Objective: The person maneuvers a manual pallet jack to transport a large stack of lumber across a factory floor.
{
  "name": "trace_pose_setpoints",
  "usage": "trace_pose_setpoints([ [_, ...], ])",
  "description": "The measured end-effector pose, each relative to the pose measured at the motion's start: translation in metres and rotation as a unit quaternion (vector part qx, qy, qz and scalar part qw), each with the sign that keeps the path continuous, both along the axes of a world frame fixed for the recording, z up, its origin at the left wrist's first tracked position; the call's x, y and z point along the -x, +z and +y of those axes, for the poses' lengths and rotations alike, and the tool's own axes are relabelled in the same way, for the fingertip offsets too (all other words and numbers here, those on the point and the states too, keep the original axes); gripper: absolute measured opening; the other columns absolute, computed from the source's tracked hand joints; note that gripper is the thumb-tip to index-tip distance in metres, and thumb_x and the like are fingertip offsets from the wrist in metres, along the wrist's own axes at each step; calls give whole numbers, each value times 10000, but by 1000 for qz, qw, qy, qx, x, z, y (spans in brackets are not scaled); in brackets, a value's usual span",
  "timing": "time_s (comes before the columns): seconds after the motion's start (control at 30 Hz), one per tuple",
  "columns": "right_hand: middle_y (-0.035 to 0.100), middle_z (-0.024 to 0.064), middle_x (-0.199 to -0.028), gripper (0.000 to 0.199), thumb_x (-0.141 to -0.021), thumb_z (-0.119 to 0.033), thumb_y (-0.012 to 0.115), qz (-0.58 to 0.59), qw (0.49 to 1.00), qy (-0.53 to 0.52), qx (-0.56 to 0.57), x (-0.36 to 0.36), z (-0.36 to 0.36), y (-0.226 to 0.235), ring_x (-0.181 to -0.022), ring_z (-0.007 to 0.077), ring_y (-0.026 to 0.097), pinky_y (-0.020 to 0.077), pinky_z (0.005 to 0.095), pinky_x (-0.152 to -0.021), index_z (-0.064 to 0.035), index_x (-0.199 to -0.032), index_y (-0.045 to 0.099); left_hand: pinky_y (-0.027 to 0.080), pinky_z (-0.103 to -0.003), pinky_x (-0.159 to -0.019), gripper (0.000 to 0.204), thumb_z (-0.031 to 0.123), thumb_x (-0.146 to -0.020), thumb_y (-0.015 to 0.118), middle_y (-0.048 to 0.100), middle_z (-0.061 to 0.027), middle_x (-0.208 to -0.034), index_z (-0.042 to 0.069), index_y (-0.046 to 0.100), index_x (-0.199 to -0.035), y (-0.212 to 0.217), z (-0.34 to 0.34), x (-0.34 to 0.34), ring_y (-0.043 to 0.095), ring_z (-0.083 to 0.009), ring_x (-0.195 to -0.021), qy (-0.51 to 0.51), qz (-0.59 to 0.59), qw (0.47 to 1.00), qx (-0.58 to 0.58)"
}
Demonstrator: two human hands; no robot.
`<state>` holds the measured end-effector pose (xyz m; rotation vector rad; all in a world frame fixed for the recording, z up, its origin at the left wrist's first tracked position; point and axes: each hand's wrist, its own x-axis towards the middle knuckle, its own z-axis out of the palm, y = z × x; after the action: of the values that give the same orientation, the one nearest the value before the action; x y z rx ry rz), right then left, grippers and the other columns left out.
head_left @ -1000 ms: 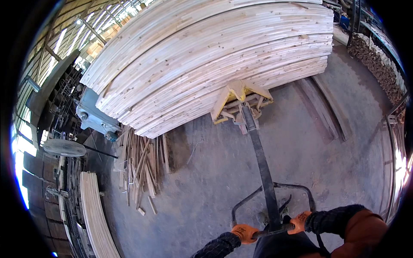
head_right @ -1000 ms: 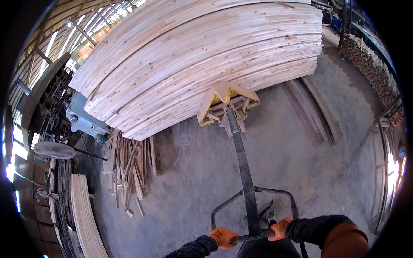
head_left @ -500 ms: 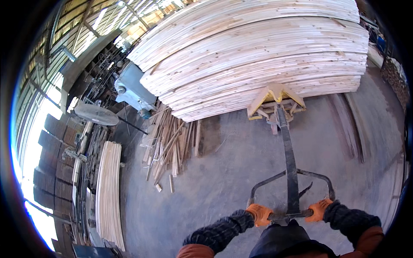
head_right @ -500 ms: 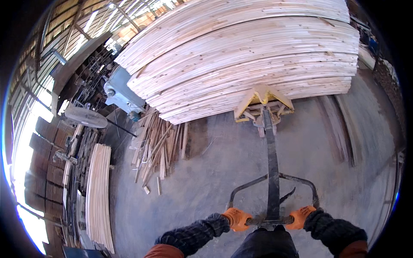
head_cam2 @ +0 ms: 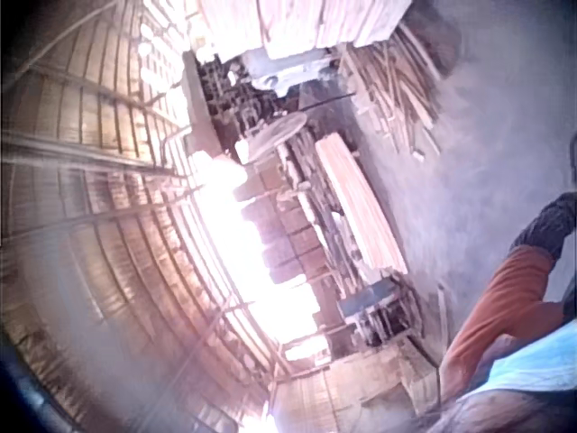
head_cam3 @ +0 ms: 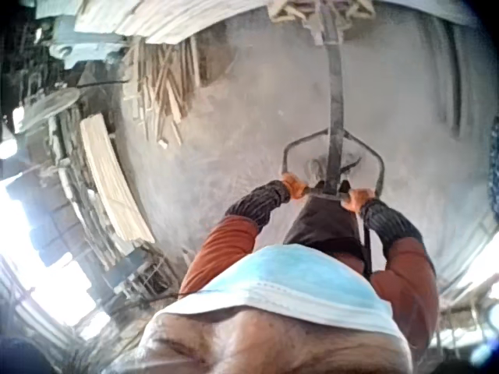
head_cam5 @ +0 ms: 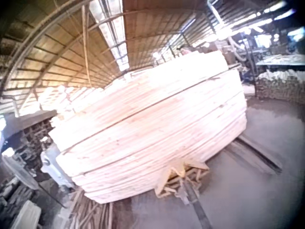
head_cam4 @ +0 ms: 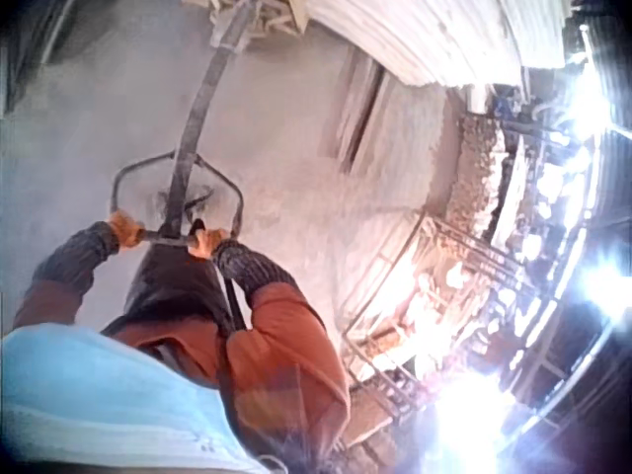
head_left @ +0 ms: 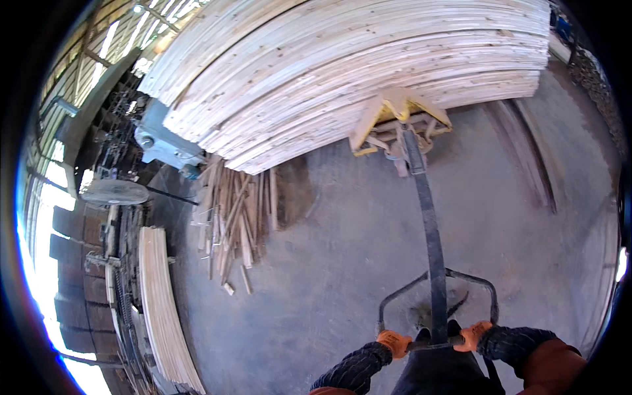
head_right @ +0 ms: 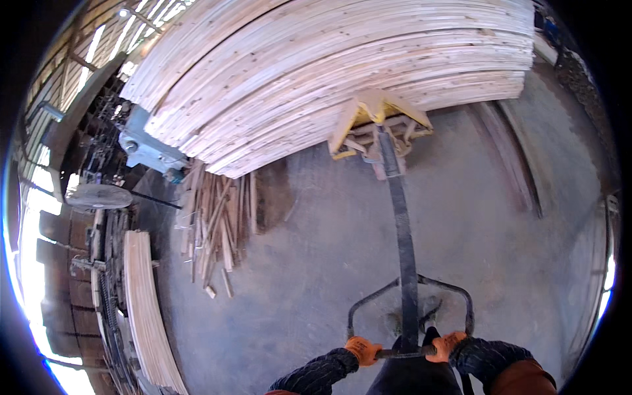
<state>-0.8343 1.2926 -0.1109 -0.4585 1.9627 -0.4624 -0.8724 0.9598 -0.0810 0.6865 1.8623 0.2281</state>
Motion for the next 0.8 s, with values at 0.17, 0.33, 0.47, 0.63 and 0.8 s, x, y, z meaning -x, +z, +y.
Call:
trace_pose_setpoints([
  [0.17, 731, 188, -983, 708, -767, -737, 600, 34, 999, 12, -32, 32, -4, 61, -962, 375, 691, 522, 484, -860, -115, -1080, 726, 478, -529, -648, 319, 433, -851, 601, 689, -101, -783, 219, 672, -1076, 32, -4, 9, 667, -345, -743, 18, 54, 998, -9],
  [0.33, 741, 116, -883, 687, -811, -710, 609, -23, 998, 36, 37, 98, 27, 160, -845, 314, 706, 544, 497, -761, -109, -1122, 723, 511, -474, -691, 339, 437, -855, 599, 713, -99, -846, 195, 672, -1081, 175, 19, 79, 689, -323, -798, 48, -29, 998, -1],
  [0.47, 728, 120, -827, 651, -824, -677, 614, -47, 995, 75, 44, 74, 25, 93, -796, 323, 697, 538, 502, -751, -85, -1061, 742, 520, -471, -703, 339, 445, -876, 591, 713, -109, -859, 182, 669, -1075, 124, 14, 66, 687, -327, -791, 9, -77, 996, -49],
  [0.63, 712, 194, -993, 739, -815, -740, 557, -6, 999, 32, 30, 21, -2, 43, -960, 389, 681, 516, 493, -879, -102, -1165, 687, 506, -531, -693, 425, 509, -930, 554, 705, -122, -901, 226, 628, -1239, 35, -13, 31, 663, -357, -785, -66, -83, 994, 0],
  [0.8, 716, 185, -1033, 755, -798, -746, 557, 8, 997, 65, -29, -10, -8, -22, -947, 391, 686, 526, 518, -841, -102, -1177, 667, 497, -557, -668, 395, 491, -911, 573, 710, -130, -861, 234, 643, -1203, -34, -11, -11, 678, -363, -774, -22, -21, 1000, -5],
])
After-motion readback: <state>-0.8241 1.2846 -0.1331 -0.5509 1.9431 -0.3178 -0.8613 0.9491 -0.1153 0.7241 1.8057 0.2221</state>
